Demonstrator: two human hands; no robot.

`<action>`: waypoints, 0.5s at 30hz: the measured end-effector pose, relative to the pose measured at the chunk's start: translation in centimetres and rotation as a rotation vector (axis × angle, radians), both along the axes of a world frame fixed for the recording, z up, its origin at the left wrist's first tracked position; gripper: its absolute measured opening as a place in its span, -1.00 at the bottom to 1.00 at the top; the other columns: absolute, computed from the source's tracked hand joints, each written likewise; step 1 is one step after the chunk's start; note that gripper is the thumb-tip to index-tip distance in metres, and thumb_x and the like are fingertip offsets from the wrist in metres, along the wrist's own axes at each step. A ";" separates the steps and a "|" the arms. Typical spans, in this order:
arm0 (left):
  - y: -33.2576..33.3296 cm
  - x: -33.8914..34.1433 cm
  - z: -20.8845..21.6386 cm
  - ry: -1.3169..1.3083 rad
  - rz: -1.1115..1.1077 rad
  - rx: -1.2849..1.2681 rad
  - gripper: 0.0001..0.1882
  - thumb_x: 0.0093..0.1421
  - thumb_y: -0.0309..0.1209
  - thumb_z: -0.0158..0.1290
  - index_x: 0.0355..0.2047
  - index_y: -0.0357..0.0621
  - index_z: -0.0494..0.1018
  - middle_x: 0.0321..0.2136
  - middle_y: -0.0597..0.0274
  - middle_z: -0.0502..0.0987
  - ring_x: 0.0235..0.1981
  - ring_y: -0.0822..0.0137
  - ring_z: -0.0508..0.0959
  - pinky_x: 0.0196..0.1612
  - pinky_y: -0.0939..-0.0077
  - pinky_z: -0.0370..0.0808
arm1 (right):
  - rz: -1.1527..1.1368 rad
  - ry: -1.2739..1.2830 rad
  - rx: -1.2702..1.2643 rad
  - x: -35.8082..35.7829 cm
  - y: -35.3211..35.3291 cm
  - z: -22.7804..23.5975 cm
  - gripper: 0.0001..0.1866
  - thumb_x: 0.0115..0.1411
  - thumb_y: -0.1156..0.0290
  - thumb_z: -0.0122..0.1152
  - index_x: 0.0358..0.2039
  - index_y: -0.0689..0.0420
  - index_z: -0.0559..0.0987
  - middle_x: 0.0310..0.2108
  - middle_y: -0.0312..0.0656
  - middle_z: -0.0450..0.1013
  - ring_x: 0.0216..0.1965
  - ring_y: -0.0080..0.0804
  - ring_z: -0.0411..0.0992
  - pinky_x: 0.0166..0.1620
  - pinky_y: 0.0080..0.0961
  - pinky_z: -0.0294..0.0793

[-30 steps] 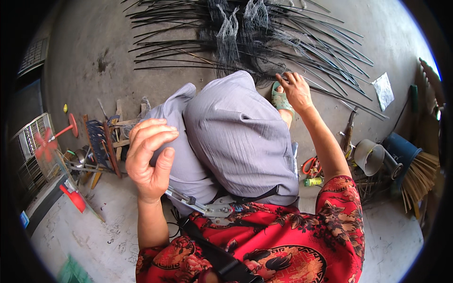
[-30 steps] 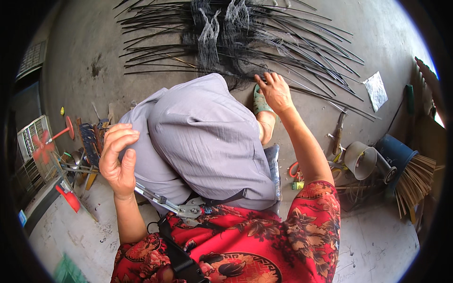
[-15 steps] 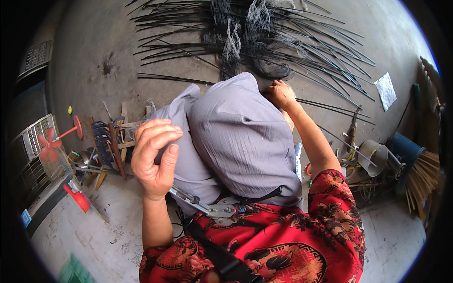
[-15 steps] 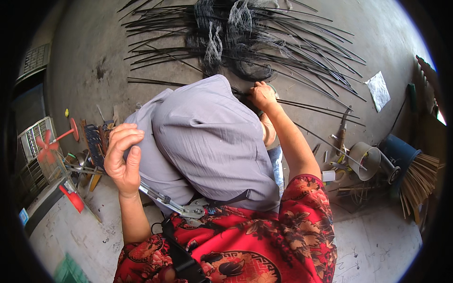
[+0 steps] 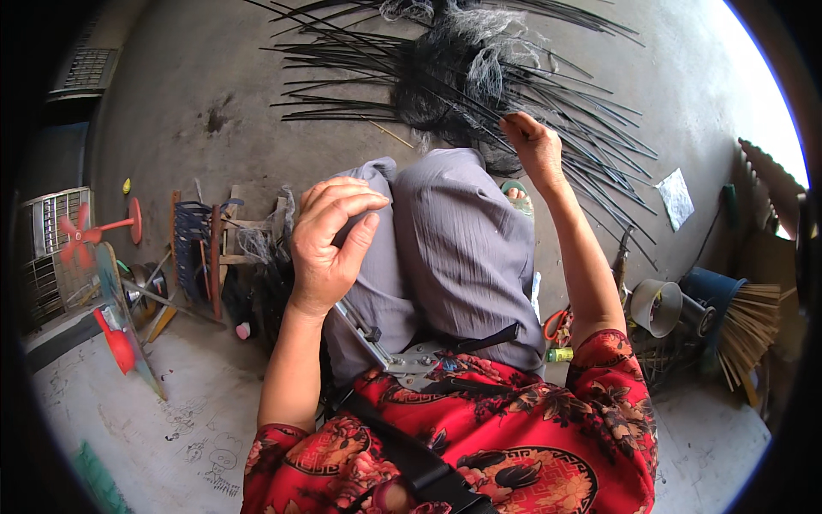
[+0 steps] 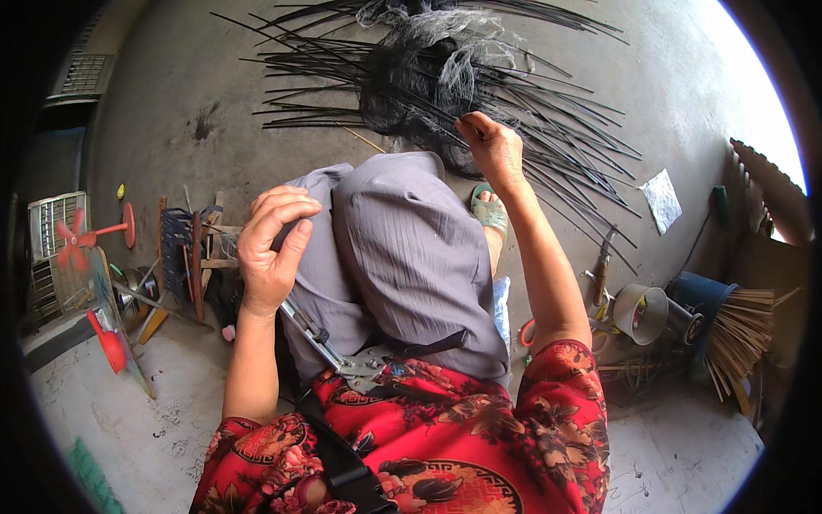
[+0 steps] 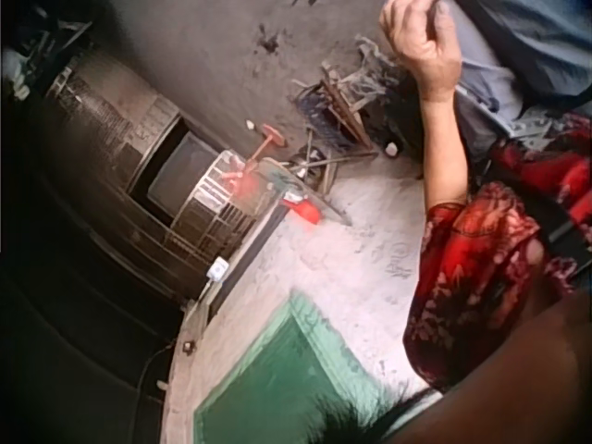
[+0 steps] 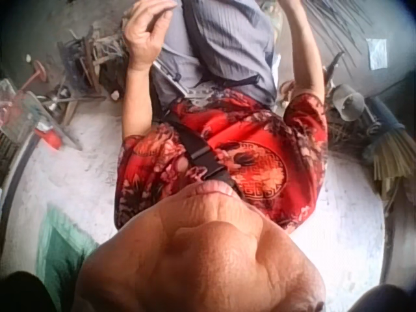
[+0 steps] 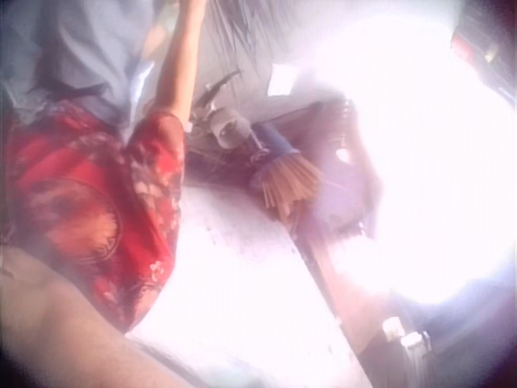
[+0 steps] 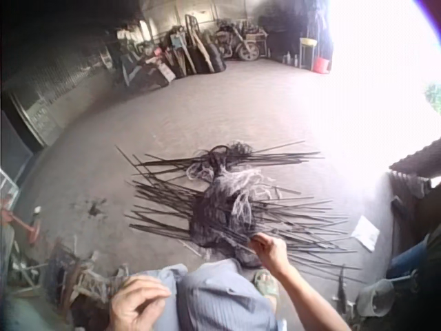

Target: The person assembles a black mesh structure on the ground using black plastic strips. They thread the strips through the mesh by hand and trim the excess length with a cutting tool.

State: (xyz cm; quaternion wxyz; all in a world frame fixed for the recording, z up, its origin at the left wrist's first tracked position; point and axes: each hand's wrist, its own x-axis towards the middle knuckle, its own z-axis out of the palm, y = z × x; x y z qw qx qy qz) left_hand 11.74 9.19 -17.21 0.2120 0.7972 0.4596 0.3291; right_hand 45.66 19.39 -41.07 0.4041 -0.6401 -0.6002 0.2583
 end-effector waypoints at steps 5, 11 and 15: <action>-2.8 -2.1 1.2 -0.118 0.006 -0.022 -0.87 0.37 -0.51 0.30 -0.10 -0.14 0.74 -0.07 0.19 0.77 0.11 0.12 0.69 0.33 0.24 0.48 | 0.040 0.119 0.137 -2.1 -1.3 6.9 -0.78 0.42 0.22 0.49 -0.14 0.11 0.78 -0.37 -0.11 0.67 -0.43 -0.33 0.56 -0.26 -0.41 0.56; -4.3 -7.7 1.2 -1.075 0.057 -0.405 -0.49 0.53 -0.41 0.22 0.40 -0.30 0.42 0.19 0.09 0.63 0.29 0.21 0.58 0.42 0.20 0.48 | 0.215 0.117 0.118 -6.6 -11.2 21.9 -0.78 0.44 0.27 0.47 -0.13 0.18 0.76 -0.45 -0.13 0.60 -0.48 -0.53 0.39 -0.31 -0.46 0.51; -4.7 -12.0 2.7 -1.501 -0.013 -0.406 -0.56 0.61 -0.21 0.11 0.32 -0.26 0.47 0.18 0.09 0.61 0.28 0.13 0.58 0.41 0.07 0.52 | 0.337 -0.030 -0.088 -7.4 -20.0 27.1 -0.77 0.47 0.30 0.42 -0.12 0.25 0.74 -0.41 0.00 0.59 -0.44 -0.40 0.48 -0.28 -0.38 0.53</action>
